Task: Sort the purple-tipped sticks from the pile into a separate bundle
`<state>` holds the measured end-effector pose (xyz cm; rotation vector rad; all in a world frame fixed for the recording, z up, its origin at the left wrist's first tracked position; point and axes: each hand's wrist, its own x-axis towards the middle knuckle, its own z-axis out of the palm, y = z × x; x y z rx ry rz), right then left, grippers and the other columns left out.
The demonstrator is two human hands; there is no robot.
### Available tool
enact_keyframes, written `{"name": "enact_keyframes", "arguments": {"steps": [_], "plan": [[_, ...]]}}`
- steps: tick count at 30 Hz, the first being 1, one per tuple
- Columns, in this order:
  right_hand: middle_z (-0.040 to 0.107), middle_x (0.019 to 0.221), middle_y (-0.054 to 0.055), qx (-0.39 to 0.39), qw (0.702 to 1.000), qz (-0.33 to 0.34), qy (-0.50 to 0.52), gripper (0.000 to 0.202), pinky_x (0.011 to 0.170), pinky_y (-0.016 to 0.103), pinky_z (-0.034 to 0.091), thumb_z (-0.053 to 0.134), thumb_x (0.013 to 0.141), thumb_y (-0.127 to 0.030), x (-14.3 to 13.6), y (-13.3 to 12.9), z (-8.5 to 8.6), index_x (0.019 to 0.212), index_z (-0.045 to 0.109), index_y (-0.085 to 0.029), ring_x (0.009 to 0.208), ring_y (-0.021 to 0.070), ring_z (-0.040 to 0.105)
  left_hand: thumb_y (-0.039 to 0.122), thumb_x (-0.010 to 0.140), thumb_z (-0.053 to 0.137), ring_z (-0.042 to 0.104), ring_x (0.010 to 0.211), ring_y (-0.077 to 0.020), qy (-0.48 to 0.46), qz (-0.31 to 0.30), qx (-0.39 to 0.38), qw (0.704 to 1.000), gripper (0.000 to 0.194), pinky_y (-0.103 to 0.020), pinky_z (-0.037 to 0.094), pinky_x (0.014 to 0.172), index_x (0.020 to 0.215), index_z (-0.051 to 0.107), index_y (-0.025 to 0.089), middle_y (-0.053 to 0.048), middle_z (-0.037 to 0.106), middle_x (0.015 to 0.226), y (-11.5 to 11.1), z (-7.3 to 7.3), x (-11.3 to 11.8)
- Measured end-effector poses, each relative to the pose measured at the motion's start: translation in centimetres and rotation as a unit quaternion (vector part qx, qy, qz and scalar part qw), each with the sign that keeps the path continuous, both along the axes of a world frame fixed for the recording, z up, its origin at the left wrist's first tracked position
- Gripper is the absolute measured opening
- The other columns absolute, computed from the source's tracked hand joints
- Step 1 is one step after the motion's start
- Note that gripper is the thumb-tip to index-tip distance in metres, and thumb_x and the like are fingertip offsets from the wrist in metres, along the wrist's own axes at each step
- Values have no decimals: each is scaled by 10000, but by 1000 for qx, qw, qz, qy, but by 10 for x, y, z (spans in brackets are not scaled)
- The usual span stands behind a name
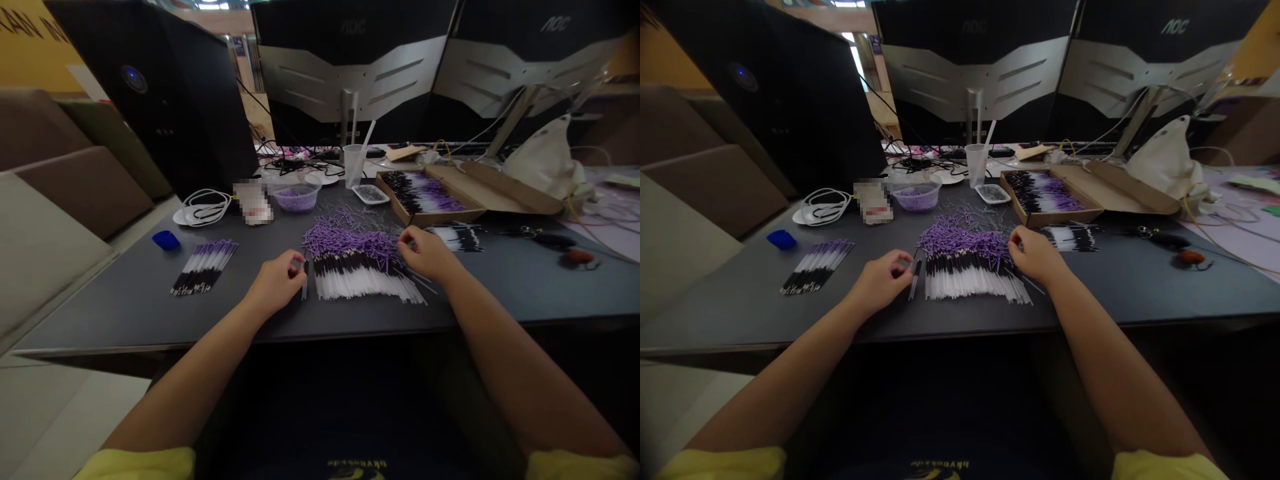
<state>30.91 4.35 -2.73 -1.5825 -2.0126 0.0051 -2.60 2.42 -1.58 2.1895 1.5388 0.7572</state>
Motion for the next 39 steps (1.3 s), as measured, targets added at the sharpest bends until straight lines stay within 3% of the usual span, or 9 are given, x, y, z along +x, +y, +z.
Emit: {"name": "enact_keyframes", "arguments": {"steps": [2, 5, 9, 12, 20, 25, 30, 35, 39], "plan": [[649, 791, 60, 4, 1000, 11, 15, 182, 588, 284, 384, 494, 829, -221, -1, -2, 2, 979, 585, -177, 605, 169, 554, 231, 791, 527, 536, 577, -104, -5, -7, 19, 1000, 262, -227, 409, 621, 1024, 643, 198, 31, 631, 651, -1, 0, 0], [662, 821, 66, 16, 999, 33, 18, 280, 611, 298, 401, 471, 835, -185, -3, -4, 5, 1083, 600, -185, 639, 185, 581, 229, 792, 521, 559, 597, -109, 2, -13, 46, 999, 225, -226, 423, 628, 927, 698, 197, 19, 654, 670, -2, 0, -1], [692, 831, 79, 24, 999, 36, 22, 241, 624, 319, 420, 495, 812, -173, -4, -8, 10, 966, 679, -191, 675, 204, 608, 231, 809, 515, 598, 629, -116, -5, -24, 70, 997, 227, -226, 445, 624, 921, 709, 196, 2, 709, 760, -4, 0, -2], [706, 791, 54, 14, 999, 27, 38, 241, 589, 310, 427, 523, 796, -175, -4, -12, 13, 958, 699, -198, 591, 169, 588, 216, 820, 509, 624, 668, -119, -10, -34, 96, 995, 249, -219, 462, 627, 975, 703, 198, -7, 730, 854, -7, 1, -2], [691, 770, 38, 9, 995, 4, 96, 186, 580, 310, 452, 581, 842, -328, 4, -8, 11, 944, 677, -207, 567, 158, 582, 274, 854, 552, 637, 722, -127, 14, -42, 118, 992, 218, -212, 484, 654, 1001, 697, 206, -6, 721, 863, -6, -1, -2], [677, 793, 59, -6, 988, 5, 155, 170, 531, 291, 443, 572, 865, -361, 7, -7, 11, 925, 641, -218, 556, 147, 570, 277, 887, 525, 601, 742, -128, 28, -70, 172, 982, 198, -246, 484, 692, 995, 678, 214, -25, 670, 896, -5, -1, -2], [686, 845, 31, -38, 952, 77, 295, 68, 476, 304, 463, 604, 847, -321, -8, -17, 21, 891, 597, -270, 489, 135, 567, 230, 907, 480, 587, 920, -169, 49, -111, 241, 963, 174, -319, 466, 861, 966, 639, 191, -53, 645, 960, -9, 6, 0], [700, 855, -6, -136, 881, 164, 423, 110, 411, 263, 446, 579, 864, -350, -50, -39, 31, 897, 518, -265, 459, 109, 579, 228, 921, 443, 606, 878, -176, 82, -164, 236, 954, 208, -316, 464, 823, 1021, 618, 177, -66, 673, 942, -17, 7, 3], [699, 926, 22, -178, 831, 244, 466, 169, 457, 260, 509, 552, 885, -369, -89, -55, 22, 924, 470, -226, 473, 97, 621, 233, 932, 437, 609, 777, -161, 100, -207, 265, 936, 225, -286, 460, 731, 1047, 615, 160, -68, 674, 864, -20, 0, 6]]}}
